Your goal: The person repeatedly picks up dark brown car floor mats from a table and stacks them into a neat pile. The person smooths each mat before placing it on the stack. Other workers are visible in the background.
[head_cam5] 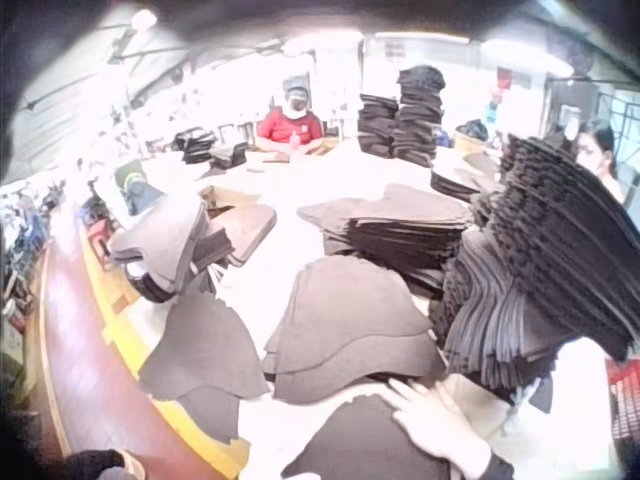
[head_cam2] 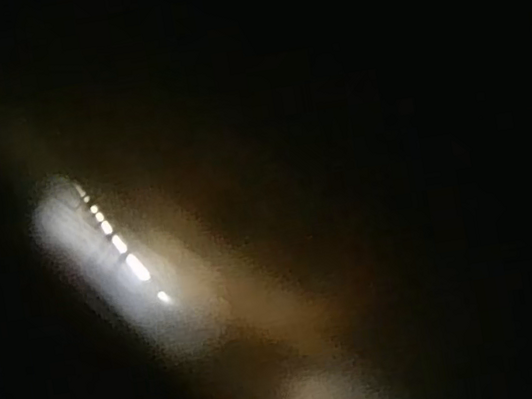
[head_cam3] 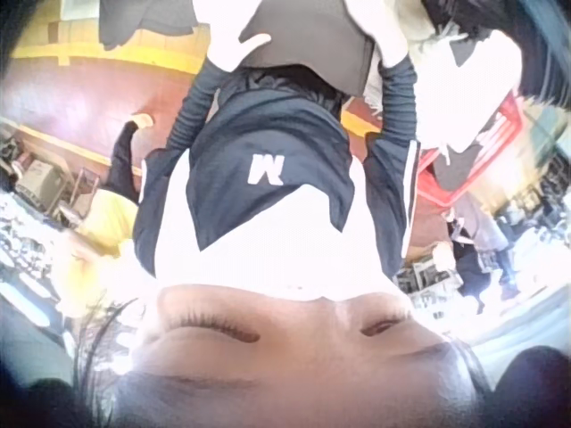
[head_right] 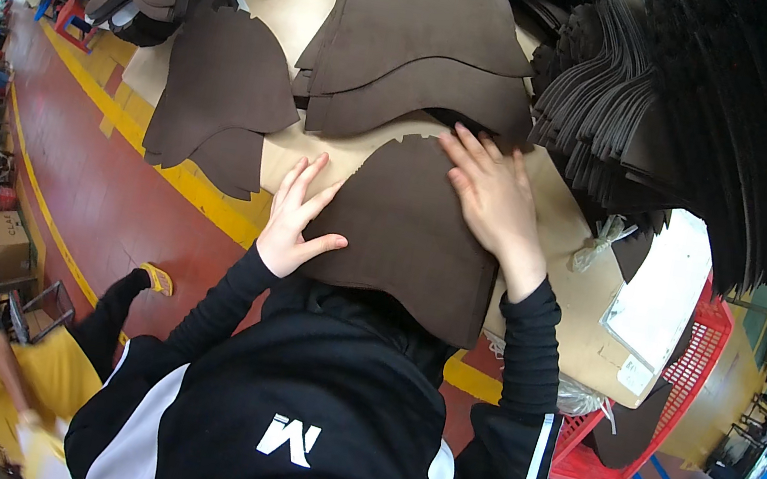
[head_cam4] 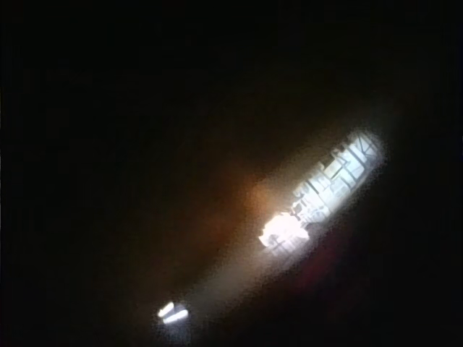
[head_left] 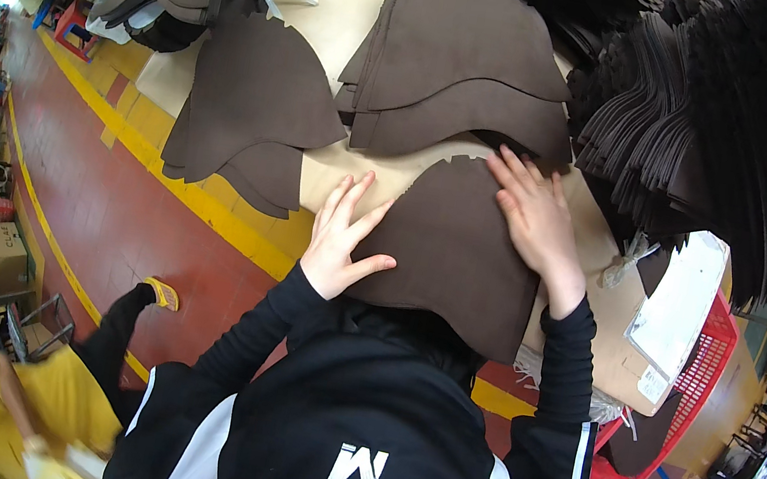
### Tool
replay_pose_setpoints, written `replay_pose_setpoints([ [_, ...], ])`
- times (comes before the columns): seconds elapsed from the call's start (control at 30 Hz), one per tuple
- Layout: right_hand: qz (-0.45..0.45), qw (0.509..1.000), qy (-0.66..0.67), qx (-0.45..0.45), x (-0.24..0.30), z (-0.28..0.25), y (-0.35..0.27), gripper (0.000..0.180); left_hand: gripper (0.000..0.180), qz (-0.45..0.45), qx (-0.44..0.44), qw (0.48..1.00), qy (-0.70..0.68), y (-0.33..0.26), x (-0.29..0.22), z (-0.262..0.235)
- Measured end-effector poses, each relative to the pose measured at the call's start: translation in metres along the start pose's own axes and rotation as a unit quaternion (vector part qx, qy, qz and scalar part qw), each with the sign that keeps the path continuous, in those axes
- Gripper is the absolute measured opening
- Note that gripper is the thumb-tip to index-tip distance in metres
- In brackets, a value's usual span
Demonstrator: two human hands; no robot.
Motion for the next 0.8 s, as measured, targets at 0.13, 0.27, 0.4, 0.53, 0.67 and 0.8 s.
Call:
replay_pose_setpoints([
  [0.13,0.029,0.997,0.036,-0.057,-0.019,-0.007,-0.013,0.045,0.063,0.065,-0.058,0.996,-0.029,-0.003,-0.022,-0.01],
  [0.27,0.109,0.967,0.124,-0.194,-0.055,-0.028,-0.069,0.043,0.052,0.011,-0.003,0.982,-0.187,0.006,-0.028,-0.019],
  [0.4,0.124,0.96,0.131,-0.215,-0.039,-0.05,-0.102,0.041,0.043,0.038,-0.12,0.965,-0.23,0.069,-0.039,-0.075],
  [0.53,0.01,0.983,0.076,-0.167,0.018,-0.048,-0.102,0.058,0.055,0.027,-0.201,0.94,-0.273,0.131,-0.007,-0.093],
  [0.67,-0.144,0.987,0.073,0.004,0.089,-0.007,-0.1,0.059,0.051,-0.032,-0.165,0.944,-0.284,0.107,-0.001,-0.081],
  [0.8,-0.156,0.987,0.021,0.036,0.105,0.017,-0.088,0.048,0.064,-0.01,-0.052,0.998,-0.045,0.035,-0.003,-0.015],
])
Point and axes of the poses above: each hand's wrist, its own y-axis towards the middle knuckle, its own z-axis out of the palm, x = y × z, the point moved 8 cm from there along y, towards the middle knuckle, and after that the axes turned 3 degrees about -x, right-handed, at the moved point
